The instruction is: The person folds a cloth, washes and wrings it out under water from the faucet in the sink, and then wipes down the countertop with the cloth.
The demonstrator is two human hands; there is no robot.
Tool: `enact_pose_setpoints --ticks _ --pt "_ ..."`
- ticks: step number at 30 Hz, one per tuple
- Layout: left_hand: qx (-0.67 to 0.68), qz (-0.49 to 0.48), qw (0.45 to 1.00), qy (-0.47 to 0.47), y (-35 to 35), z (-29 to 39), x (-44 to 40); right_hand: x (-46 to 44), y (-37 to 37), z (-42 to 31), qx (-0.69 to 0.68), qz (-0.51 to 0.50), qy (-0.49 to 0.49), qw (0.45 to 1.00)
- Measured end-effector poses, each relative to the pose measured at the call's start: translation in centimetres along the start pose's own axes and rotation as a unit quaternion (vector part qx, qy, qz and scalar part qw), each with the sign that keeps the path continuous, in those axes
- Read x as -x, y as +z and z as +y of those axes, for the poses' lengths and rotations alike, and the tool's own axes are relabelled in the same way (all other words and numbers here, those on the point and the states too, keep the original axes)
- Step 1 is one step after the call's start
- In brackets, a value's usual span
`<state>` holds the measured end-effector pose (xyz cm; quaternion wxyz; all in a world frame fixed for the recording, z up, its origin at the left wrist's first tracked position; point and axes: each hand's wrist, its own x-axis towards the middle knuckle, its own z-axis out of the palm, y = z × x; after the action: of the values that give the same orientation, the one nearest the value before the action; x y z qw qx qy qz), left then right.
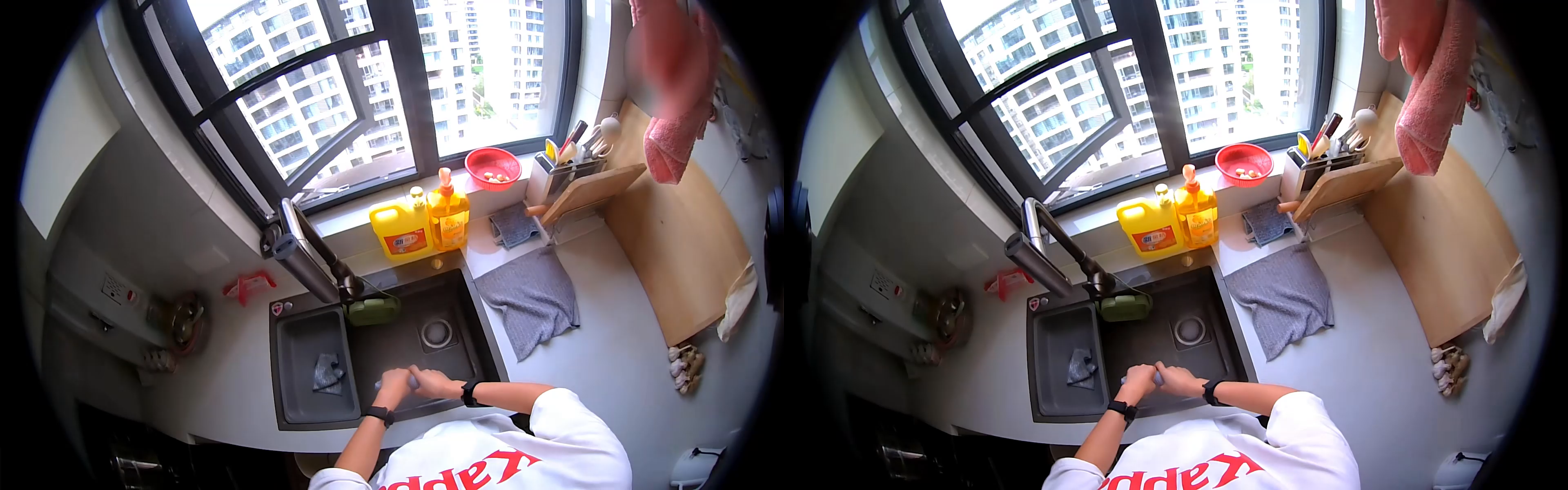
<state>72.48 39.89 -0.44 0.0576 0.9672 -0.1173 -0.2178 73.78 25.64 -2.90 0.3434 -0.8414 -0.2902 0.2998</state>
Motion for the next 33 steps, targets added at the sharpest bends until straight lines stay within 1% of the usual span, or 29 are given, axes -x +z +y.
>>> enact_pose_setpoints --ticks 1,2,5,8,9,11,12,14,15,16,17,19,22,23,25,26,28,29,30,31,32,33 --pt "0.000 -0.019 1.000 -0.002 0.4 -0.3 -0.4 -0.2 0.2 0.5 0.005 -0.006 -0.001 1.000" --pt "0.027 -0.046 0.999 -0.009 0.7 -0.6 -0.7 -0.3 0.4 1.1 0.031 -0.013 -0.035 0.999" --pt "0.111 -0.080 0.990 -0.024 0.5 -0.8 -0.9 -0.1 -0.2 2.4 0.069 -0.008 -0.125 0.990" --pt "0.226 -0.154 0.962 0.023 4.0 -2.4 -3.3 0.5 -1.1 3.3 0.101 -0.012 -0.182 0.978" --pt "0.254 -0.181 0.949 0.043 3.9 -2.4 -3.6 1.1 -1.6 3.4 0.101 -0.016 -0.185 0.978" --pt "0.281 -0.243 0.923 0.097 0.4 -0.3 -2.6 2.9 -2.9 3.1 0.099 -0.022 -0.190 0.977" --pt "0.265 -0.266 0.921 0.103 0.7 -0.1 -3.4 3.5 -3.6 3.0 0.103 -0.022 -0.197 0.975" --pt "0.286 -0.270 0.916 0.080 2.9 -0.4 -6.0 4.3 -6.0 2.5 0.103 -0.029 -0.192 0.975" --pt "0.291 -0.273 0.913 0.084 2.6 -0.1 -6.4 4.7 -6.7 2.5 0.103 -0.033 -0.187 0.976" --pt "0.297 -0.275 0.910 0.088 2.2 0.3 -6.8 4.2 -6.7 3.3 0.136 -0.039 -0.168 0.976" --pt "0.302 -0.278 0.907 0.093 1.8 0.7 -7.2 4.3 -7.1 3.5 0.140 -0.029 -0.172 0.975" --pt "0.291 -0.293 0.907 0.087 -0.6 1.5 -7.0 4.4 -7.9 3.4 0.151 -0.011 -0.185 0.971" --pt "0.174 -0.367 0.914 0.015 -6.9 3.9 -4.6 4.4 -6.9 3.3 0.109 0.001 -0.188 0.976" --pt "0.178 -0.357 0.917 0.008 -6.8 3.7 -4.5 4.3 -6.5 3.4 0.095 0.006 -0.191 0.977" --pt "0.187 -0.337 0.923 -0.004 -6.1 3.2 -4.3 3.9 -7.2 3.0 0.132 -0.005 -0.191 0.973" --pt "0.238 -0.316 0.918 0.026 -4.6 2.5 -4.8 3.8 -7.4 2.8 0.150 -0.010 -0.191 0.970" --pt "0.332 -0.271 0.899 0.086 0.3 0.3 -6.2 3.3 -7.4 3.6 0.177 0.003 -0.231 0.957" --pt "0.369 -0.234 0.888 0.142 1.5 -0.2 -6.1 2.9 -7.5 3.8 0.192 0.010 -0.250 0.949" --pt "0.411 -0.216 0.873 0.151 0.8 0.0 -5.3 3.4 -8.1 3.1 0.195 0.021 -0.230 0.953" --pt "0.453 -0.197 0.855 0.160 -0.5 0.6 -3.9 3.5 -8.3 2.7 0.201 0.034 -0.253 0.946" --pt "0.441 -0.217 0.860 0.139 -1.5 0.5 -2.9 3.5 -8.4 2.5 0.205 0.046 -0.275 0.938" --pt "0.446 -0.214 0.860 0.129 -1.8 0.1 -2.4 3.7 -8.4 2.0 0.209 0.057 -0.297 0.930"
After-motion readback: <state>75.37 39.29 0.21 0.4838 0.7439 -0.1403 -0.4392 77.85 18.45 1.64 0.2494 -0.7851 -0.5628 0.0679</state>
